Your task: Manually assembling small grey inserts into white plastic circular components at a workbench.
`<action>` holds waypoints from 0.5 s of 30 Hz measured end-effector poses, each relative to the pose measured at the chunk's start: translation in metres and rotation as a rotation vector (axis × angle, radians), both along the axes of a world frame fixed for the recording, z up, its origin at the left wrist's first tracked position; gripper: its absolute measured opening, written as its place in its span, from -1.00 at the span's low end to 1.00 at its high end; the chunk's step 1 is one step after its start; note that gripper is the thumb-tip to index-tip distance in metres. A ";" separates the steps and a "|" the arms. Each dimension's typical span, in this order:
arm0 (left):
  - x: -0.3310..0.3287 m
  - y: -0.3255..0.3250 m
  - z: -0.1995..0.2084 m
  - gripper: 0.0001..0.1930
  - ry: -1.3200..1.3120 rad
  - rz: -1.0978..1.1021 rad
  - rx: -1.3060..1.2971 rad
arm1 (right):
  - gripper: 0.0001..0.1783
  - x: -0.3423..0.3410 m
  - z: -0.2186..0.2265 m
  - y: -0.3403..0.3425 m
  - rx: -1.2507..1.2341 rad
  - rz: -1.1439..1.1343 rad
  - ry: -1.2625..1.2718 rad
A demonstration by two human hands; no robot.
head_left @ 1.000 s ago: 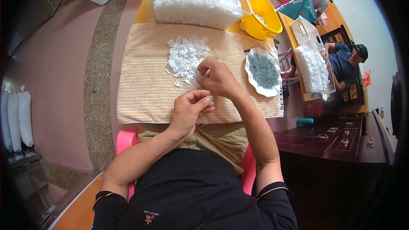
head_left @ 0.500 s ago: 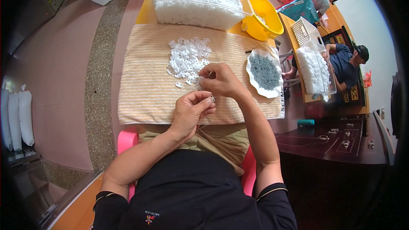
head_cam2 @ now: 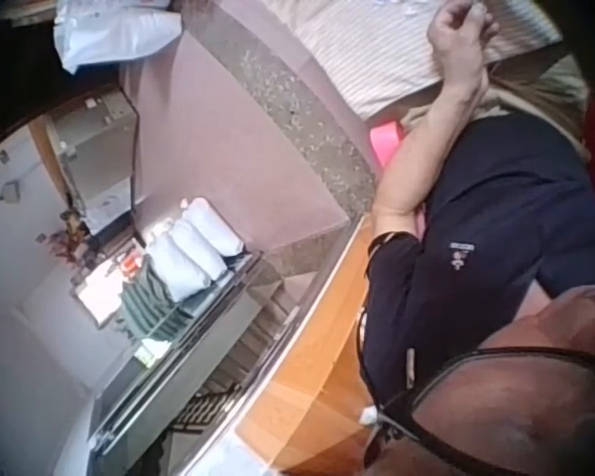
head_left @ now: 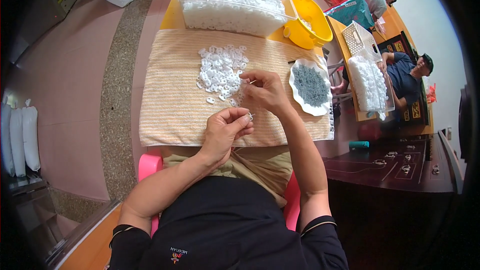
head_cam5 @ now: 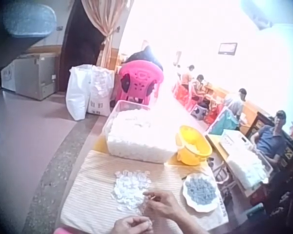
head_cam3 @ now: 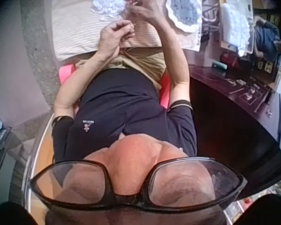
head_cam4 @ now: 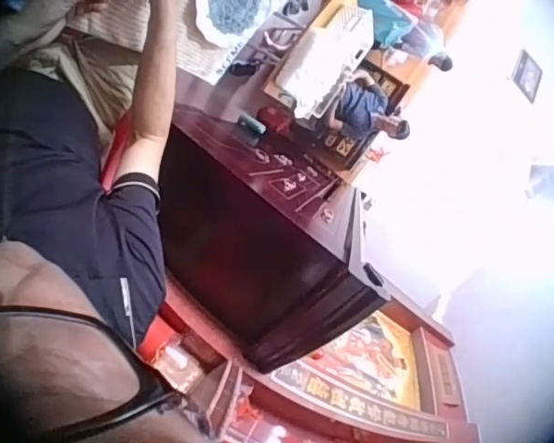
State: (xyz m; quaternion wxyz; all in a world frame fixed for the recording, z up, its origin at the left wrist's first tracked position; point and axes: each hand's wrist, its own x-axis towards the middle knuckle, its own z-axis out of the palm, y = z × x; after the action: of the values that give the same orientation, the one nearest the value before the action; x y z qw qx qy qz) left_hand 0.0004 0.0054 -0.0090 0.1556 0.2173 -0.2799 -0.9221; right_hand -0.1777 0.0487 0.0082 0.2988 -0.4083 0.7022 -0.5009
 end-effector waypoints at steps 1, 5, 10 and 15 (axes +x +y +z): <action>0.000 0.000 0.000 -0.87 0.001 0.000 -0.005 | -0.75 0.000 0.002 0.002 0.011 -0.008 -0.081; -0.001 0.002 0.003 -0.88 0.003 0.018 -0.003 | -0.71 -0.005 -0.005 0.007 -0.074 -0.014 -0.057; 0.000 0.001 0.003 -0.88 -0.009 0.006 -0.027 | -0.69 -0.006 -0.002 0.020 -0.069 -0.060 -0.159; 0.000 0.001 0.003 -0.88 -0.027 0.001 -0.033 | -0.69 -0.002 0.001 0.031 -0.102 -0.113 -0.257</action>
State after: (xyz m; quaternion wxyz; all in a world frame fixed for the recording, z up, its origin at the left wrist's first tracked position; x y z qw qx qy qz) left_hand 0.0008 0.0061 -0.0058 0.1556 0.2271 -0.2968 -0.9144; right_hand -0.1802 0.0797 0.0093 0.3366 -0.3154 0.6536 -0.6000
